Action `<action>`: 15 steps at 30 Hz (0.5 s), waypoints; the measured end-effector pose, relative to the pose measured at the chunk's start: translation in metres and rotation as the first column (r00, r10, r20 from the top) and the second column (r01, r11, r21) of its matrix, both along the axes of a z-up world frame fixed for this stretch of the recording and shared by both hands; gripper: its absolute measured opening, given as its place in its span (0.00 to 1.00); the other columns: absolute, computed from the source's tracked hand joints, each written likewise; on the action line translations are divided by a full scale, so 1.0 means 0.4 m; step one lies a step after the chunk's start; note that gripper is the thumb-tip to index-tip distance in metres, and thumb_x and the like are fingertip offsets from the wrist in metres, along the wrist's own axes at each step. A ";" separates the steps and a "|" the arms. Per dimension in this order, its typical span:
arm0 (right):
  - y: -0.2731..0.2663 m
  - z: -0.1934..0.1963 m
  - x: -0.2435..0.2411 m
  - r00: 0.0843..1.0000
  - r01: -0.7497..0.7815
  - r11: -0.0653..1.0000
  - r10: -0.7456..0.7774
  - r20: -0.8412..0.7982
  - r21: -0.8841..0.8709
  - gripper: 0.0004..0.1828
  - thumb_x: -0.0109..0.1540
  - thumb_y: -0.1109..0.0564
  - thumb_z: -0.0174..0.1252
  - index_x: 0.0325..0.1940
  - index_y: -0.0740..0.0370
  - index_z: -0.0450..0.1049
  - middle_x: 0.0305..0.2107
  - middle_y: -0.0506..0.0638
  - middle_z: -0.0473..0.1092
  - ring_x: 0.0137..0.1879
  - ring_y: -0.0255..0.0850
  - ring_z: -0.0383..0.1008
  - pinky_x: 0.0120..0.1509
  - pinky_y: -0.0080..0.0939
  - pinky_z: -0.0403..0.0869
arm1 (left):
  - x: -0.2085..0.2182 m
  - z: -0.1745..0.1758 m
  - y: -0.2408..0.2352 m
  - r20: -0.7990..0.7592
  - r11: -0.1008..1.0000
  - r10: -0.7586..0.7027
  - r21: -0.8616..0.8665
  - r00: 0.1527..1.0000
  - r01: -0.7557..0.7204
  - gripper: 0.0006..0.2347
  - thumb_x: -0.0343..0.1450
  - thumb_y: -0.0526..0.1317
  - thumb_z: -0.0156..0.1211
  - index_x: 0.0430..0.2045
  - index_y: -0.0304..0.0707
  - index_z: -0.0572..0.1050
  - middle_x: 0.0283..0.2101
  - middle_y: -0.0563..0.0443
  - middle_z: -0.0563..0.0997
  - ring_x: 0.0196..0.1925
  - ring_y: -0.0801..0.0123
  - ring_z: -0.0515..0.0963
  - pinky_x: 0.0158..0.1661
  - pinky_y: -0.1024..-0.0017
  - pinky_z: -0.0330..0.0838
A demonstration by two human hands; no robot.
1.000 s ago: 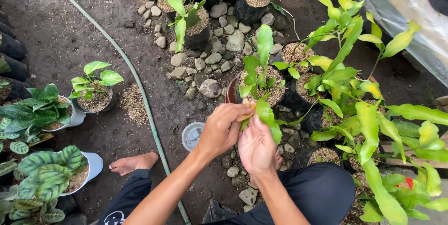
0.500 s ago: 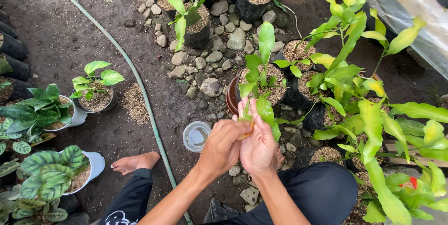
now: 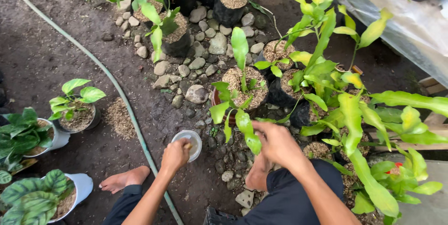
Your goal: The person sits on the ground and wipes the leaves of several potted plants using a small yellow sponge. They dip the sponge into a small plastic container of water and clean the leaves of different plants one by one.
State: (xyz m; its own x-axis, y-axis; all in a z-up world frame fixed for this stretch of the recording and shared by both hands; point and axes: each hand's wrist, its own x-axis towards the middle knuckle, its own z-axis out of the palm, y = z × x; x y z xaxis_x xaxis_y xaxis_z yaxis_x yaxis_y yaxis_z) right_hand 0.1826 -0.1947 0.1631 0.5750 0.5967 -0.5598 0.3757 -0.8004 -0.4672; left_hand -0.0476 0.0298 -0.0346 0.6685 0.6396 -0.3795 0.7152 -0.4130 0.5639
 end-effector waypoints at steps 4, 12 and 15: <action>0.055 0.032 0.033 0.926 -0.070 0.921 -0.084 0.369 0.384 0.28 0.53 0.58 0.67 0.59 0.56 0.74 0.50 0.53 0.74 0.58 0.48 0.73 0.61 0.47 0.72 | 0.021 -0.201 0.001 -0.238 0.991 -0.117 0.036 0.964 0.129 0.10 0.70 0.41 0.59 0.42 0.48 0.83 0.42 0.35 0.84 0.46 0.44 0.84 0.48 0.53 0.78; 0.138 0.009 0.055 0.893 -0.220 0.718 -0.124 0.432 0.660 0.17 0.55 0.59 0.70 0.48 0.57 0.82 0.46 0.51 0.79 0.54 0.46 0.77 0.56 0.43 0.76 | 0.028 -0.276 0.011 -0.324 0.983 -0.152 0.051 0.934 0.178 0.10 0.70 0.42 0.57 0.42 0.45 0.82 0.45 0.36 0.83 0.49 0.45 0.84 0.51 0.54 0.78; 0.131 -0.001 0.078 0.930 -0.033 0.717 -0.233 0.283 0.696 0.13 0.61 0.56 0.68 0.49 0.59 0.82 0.44 0.51 0.80 0.47 0.39 0.81 0.49 0.38 0.78 | 0.018 -0.175 0.007 -0.249 0.999 0.033 0.041 0.968 -0.023 0.12 0.69 0.43 0.58 0.43 0.46 0.81 0.43 0.34 0.84 0.47 0.44 0.84 0.51 0.54 0.77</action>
State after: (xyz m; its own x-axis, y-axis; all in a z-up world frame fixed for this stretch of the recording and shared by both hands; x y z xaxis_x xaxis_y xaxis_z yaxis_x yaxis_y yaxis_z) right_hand 0.2138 -0.1425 0.1628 0.7199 0.6617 0.2094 0.5464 -0.3542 -0.7590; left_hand -0.0405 0.0326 -0.1046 0.5374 0.6737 -0.5073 0.8428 -0.4082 0.3508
